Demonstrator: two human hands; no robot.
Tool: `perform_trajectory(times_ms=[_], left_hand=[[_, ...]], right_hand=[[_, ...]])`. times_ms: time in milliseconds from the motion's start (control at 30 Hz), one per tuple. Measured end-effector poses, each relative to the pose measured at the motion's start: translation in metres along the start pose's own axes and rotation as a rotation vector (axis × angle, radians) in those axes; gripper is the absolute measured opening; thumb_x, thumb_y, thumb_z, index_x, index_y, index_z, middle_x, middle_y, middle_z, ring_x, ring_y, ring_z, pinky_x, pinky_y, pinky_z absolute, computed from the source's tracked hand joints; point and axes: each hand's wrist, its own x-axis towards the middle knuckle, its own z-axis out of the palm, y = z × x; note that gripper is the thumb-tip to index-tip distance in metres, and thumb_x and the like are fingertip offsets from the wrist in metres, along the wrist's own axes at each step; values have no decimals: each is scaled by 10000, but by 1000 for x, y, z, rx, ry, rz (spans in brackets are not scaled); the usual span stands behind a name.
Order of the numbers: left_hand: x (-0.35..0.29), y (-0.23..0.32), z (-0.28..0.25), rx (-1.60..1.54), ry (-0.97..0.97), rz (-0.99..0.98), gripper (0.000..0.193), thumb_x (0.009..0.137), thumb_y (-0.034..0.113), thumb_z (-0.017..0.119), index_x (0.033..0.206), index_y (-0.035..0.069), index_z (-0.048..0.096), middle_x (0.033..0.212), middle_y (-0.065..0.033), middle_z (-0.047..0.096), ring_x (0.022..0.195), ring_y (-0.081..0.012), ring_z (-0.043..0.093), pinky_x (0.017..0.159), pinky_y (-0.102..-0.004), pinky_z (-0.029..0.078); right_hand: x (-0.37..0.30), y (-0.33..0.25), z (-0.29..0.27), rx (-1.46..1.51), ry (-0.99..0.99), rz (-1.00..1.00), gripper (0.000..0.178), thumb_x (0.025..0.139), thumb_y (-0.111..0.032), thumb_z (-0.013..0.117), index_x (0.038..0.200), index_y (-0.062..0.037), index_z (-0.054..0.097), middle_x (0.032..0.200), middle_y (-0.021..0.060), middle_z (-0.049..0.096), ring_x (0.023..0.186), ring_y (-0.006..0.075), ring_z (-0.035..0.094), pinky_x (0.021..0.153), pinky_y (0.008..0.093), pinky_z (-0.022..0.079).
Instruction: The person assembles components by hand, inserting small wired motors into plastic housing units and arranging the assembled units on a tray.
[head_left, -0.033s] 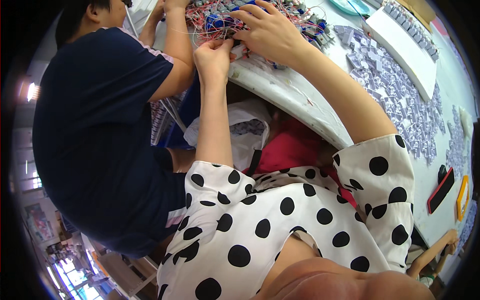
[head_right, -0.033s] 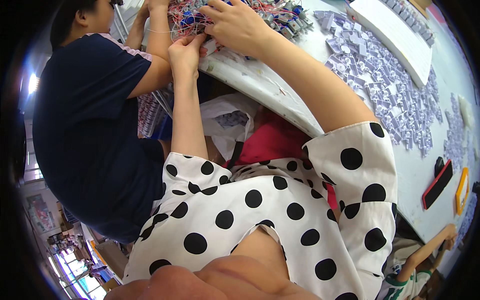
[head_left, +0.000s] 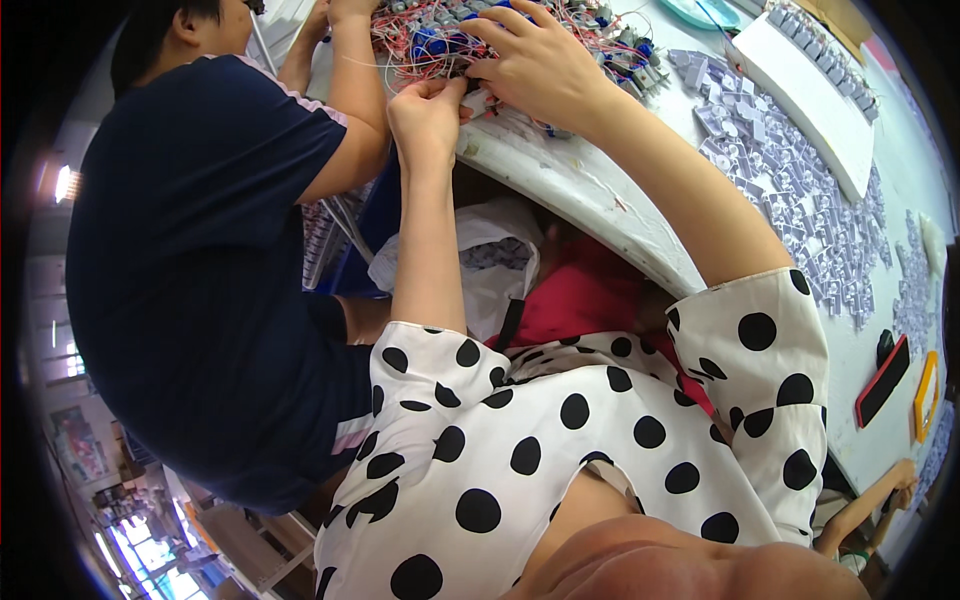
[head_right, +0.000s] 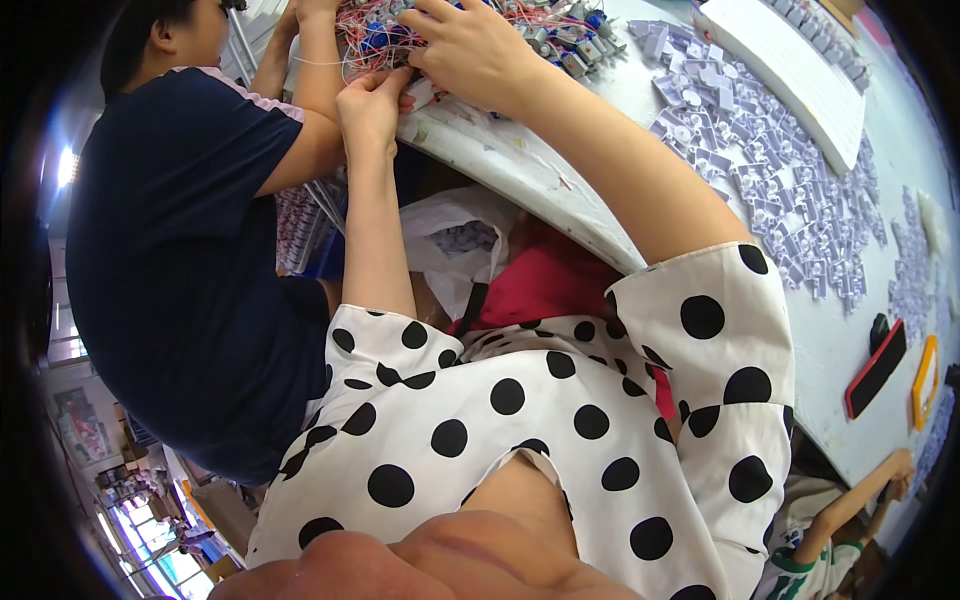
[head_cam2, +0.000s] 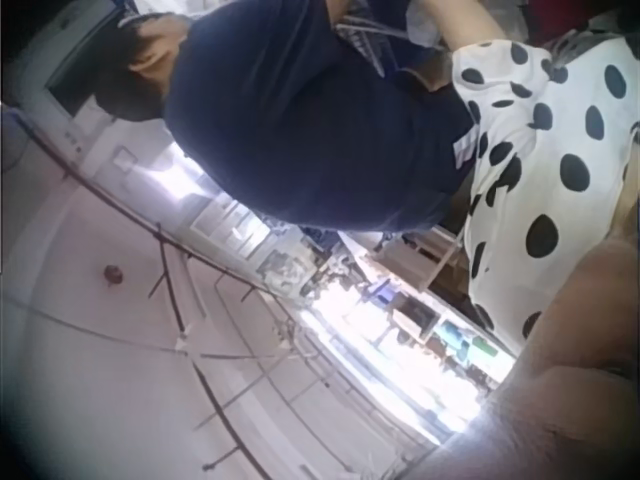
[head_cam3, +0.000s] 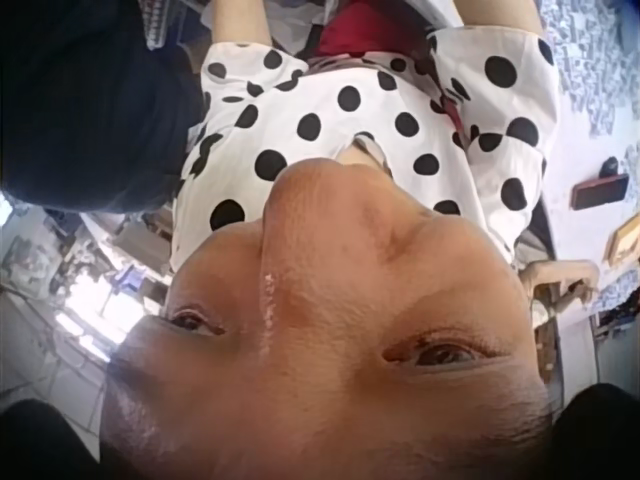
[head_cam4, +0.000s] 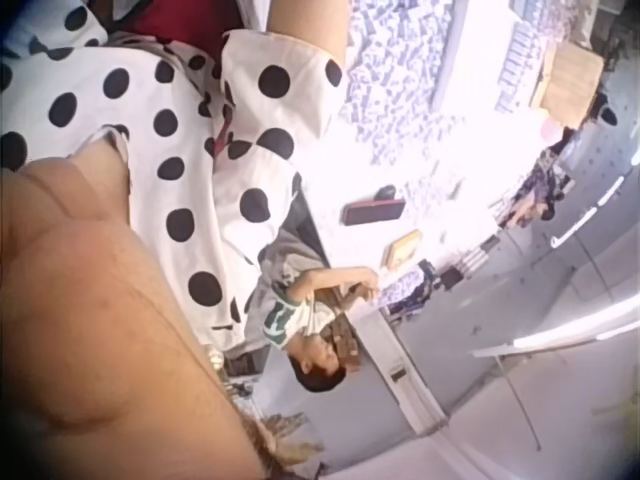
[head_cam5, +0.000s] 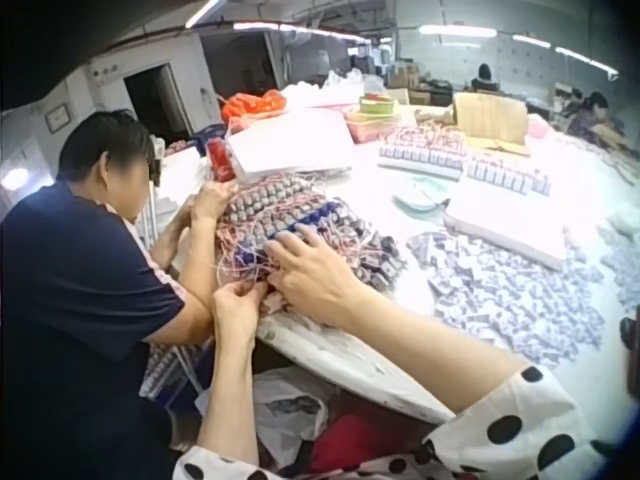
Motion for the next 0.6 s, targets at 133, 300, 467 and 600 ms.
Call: perform_trajectory(times_ms=[133, 300, 467, 600], left_hand=[[-4, 2, 0, 55, 3, 24, 217, 846, 108, 763, 871, -101, 714, 705, -117, 703, 547, -159, 671, 511, -261, 519], [-7, 4, -5, 151, 15, 65, 245, 861, 146, 753, 885, -97, 731, 703, -126, 715, 567, -161, 691, 526, -263, 527], [-13, 20, -3, 514, -21, 135, 279, 849, 215, 733, 867, -63, 752, 738, -213, 725, 626, -264, 720, 659, -360, 561], [-14, 22, -4, 613, 1, 174, 276, 843, 219, 719, 877, -52, 756, 775, -251, 717, 734, -344, 729, 754, -404, 558]], right_hand=[[4, -10, 15, 117, 1, 119, 196, 823, -247, 595, 818, -116, 740, 1091, 113, 615, 1130, 271, 524, 1043, 438, 372], [8, -23, 26, 59, 75, 261, 191, 813, -245, 600, 775, -117, 737, 979, 98, 574, 1050, 269, 527, 1001, 428, 384], [7, -23, 29, 83, 110, 312, 179, 814, -235, 599, 767, -125, 732, 965, 95, 568, 1042, 267, 527, 991, 431, 386], [7, -26, 33, 67, 117, 315, 174, 816, -227, 597, 758, -125, 725, 966, 96, 568, 1045, 268, 528, 996, 435, 384]])
